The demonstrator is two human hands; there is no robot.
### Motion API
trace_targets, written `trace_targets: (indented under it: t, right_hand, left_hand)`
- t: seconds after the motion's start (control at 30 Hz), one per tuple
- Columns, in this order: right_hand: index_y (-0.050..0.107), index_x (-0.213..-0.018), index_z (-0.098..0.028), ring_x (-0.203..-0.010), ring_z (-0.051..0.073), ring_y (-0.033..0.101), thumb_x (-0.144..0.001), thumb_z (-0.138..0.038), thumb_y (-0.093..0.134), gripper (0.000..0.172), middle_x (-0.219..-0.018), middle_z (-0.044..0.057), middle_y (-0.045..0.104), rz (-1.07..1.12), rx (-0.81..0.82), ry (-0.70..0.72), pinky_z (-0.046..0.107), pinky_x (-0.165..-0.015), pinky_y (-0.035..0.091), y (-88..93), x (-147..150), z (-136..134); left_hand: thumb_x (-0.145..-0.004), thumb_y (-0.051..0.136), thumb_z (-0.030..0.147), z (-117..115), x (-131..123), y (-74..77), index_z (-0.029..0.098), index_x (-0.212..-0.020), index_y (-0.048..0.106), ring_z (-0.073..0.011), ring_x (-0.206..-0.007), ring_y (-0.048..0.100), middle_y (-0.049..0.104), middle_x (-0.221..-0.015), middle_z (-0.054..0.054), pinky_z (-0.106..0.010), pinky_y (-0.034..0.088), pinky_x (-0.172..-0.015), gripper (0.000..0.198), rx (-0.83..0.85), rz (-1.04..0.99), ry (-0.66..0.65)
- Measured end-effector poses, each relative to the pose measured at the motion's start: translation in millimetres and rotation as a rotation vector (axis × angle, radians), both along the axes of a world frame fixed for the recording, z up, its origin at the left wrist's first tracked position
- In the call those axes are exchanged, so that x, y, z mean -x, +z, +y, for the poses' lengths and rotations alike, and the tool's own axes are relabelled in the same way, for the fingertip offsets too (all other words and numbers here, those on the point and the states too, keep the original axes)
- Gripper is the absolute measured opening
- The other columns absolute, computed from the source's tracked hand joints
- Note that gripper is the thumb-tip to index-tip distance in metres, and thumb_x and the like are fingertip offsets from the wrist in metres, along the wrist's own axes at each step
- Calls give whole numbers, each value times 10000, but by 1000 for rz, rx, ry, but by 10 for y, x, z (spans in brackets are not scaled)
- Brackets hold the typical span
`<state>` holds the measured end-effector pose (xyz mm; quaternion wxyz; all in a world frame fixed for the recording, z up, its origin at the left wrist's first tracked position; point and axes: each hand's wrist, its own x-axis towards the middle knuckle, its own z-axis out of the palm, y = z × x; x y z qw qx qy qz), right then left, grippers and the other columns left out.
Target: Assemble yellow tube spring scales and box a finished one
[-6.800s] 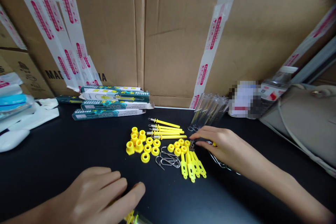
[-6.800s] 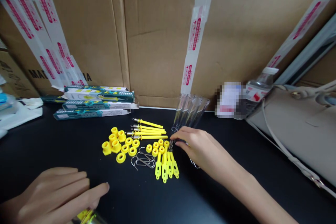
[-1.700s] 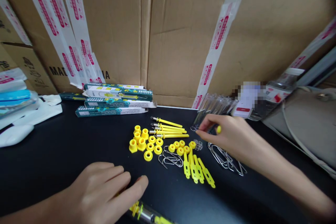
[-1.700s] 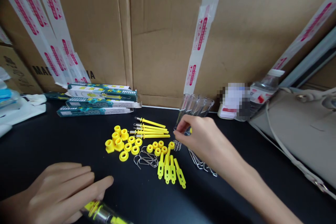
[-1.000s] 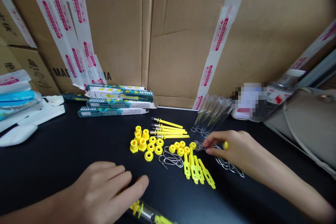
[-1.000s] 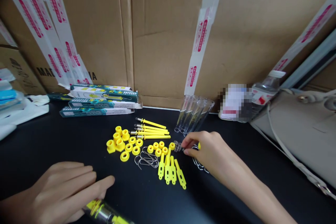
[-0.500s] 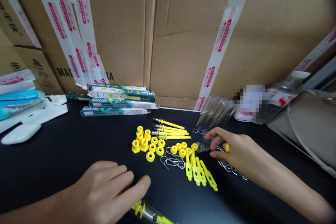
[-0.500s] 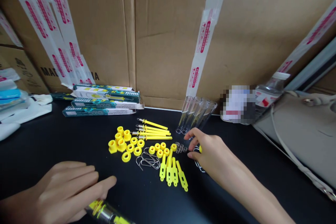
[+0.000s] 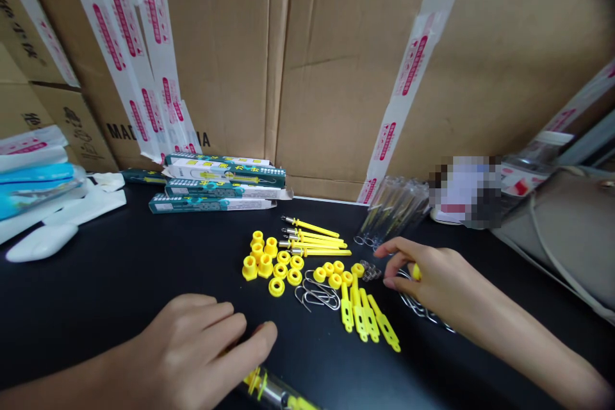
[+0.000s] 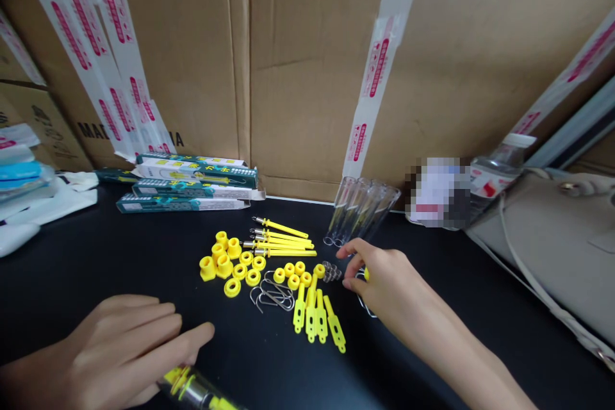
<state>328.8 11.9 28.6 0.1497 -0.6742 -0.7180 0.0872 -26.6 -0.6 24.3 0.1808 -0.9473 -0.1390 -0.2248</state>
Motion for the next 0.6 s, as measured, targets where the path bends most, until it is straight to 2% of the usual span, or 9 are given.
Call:
trace_targets:
  t: [0.17,0.3,0.43,0.6]
  right_hand:
    - [788,-1004,-252,-571,178,748,-712,-48,744,359,-683,-70,784,-42,-10,-10,258,-585,552,41,-5,7]
    - [818,-1033,-258,-684,201,745,-777,-160,807,275,-784,-4,745,-59,-64,28,289,-669,574,69,64,-14]
    - [810,-1037,-259,-731,205,736,-893,-189,725,181,-927,42,693,-84,-119,125,331,-723,583,-7,151,-62]
    - [785,-1027,-244,-759,227,749,-948,-131,605,227,-988,51,666,-89,-122,127,390,-782,588,-138,207,-76]
  left_hand:
    - [-1073,310,52,-12,20,0,164,-1086,708,-116,-525,621,659,-642,46,-255,473,-562,414,-7,-7,2]
    - [-1043,386,54,-5,12,1,181,-1090,722,-113,-540,625,664,-652,38,-214,518,-596,362,-18,1,8]
    - [-1032,413,52,-5,11,5,171,-1103,694,-110,-535,641,673,-646,45,-208,526,-583,314,-21,5,1]
    - [-1047,349,37,1,-2,16,149,-1089,673,-118,-507,642,677,-632,46,-247,496,-526,345,-22,-12,-14]
